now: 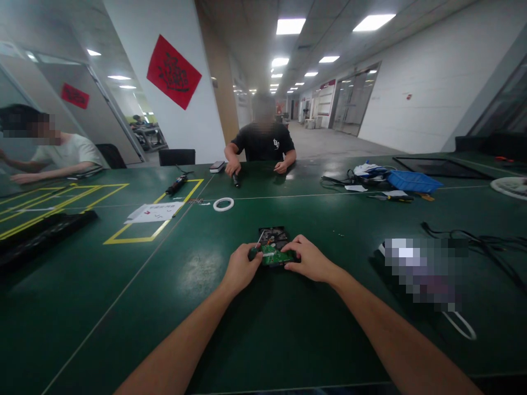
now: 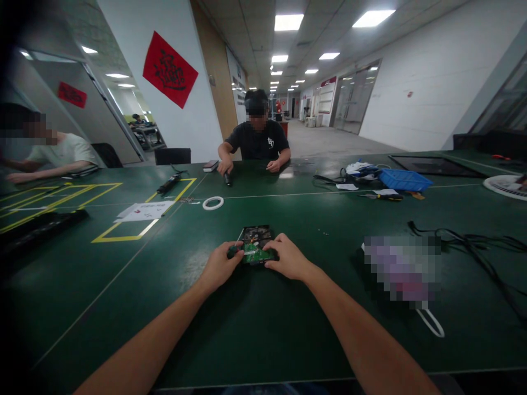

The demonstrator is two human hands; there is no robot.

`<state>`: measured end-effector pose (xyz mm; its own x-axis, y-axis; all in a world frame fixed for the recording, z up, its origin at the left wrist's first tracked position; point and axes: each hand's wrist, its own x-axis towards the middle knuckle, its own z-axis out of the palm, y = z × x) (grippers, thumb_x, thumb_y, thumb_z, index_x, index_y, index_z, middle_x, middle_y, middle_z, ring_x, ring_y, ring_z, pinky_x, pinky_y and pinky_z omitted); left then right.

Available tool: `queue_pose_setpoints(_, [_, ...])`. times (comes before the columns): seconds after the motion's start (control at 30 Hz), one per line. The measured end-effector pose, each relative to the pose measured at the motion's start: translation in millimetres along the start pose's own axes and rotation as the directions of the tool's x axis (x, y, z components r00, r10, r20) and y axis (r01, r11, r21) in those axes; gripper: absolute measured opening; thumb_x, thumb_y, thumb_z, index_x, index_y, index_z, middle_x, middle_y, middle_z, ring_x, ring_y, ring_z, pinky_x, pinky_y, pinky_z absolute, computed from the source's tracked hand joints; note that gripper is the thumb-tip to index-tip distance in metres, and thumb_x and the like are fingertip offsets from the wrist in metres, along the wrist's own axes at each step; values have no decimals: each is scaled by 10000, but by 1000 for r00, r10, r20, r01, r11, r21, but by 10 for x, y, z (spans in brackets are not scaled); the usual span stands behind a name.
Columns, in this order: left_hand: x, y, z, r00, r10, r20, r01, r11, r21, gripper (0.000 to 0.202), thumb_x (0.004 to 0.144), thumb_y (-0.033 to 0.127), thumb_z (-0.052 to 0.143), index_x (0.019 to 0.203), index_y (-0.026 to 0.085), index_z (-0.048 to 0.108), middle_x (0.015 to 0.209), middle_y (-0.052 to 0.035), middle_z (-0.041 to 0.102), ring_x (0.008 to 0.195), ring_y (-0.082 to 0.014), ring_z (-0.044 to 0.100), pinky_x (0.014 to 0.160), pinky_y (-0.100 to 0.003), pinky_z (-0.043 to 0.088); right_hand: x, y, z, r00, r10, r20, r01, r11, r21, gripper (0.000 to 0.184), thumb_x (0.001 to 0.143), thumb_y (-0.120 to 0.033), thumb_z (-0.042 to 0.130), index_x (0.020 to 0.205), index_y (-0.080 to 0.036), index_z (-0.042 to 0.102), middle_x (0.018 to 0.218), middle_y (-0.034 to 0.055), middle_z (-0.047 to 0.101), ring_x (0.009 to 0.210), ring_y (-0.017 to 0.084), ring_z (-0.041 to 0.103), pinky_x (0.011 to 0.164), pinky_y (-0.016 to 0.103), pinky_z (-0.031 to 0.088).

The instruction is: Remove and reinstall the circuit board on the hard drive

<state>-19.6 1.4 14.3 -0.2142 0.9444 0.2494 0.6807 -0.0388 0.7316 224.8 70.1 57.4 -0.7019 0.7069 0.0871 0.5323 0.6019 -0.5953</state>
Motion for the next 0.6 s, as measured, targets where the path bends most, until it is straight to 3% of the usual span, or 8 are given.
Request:
queue_pose_setpoints(0.17, [16, -4, -11, 998, 23, 61, -23, 1000, -1, 335, 892, 273, 640, 1218, 218, 697, 1152, -76, 720, 1062, -253, 653, 965, -366, 464, -19, -17, -1, 1000, 3, 12, -2, 1000, -31, 439, 810, -351, 796, 1224, -262, 678, 1200, 68, 508, 983, 198, 558, 885, 354, 481])
queue_pose_setpoints(0.47, [30, -12, -16, 997, 40, 71, -39, 999, -17, 308, 902, 294, 612, 1194, 236, 694, 1148, -46, 723, 1028, -231, 660, 909, -324, 465, -35, -41, 3, 1000, -29, 5, 30, 996, -83, 453, 833, -354, 774, 1260, -241, 674, 1224, 77, 511, 1033, 213, 564, 938, 381, 484])
queue_pose_setpoints(0.6, [32, -13, -38, 993, 12, 115, -11, 1000, -15, 303, 895, 337, 615, 1175, 247, 689, 1007, -23, 726, 872, -210, 660, 778, -298, 467, -57, -62, -8, 1000, -20, 3, 20, 997, -75, 448, 827, -338, 777, 1255, -260, 670, 1231, 69, 516, 1038, 215, 565, 918, 372, 492])
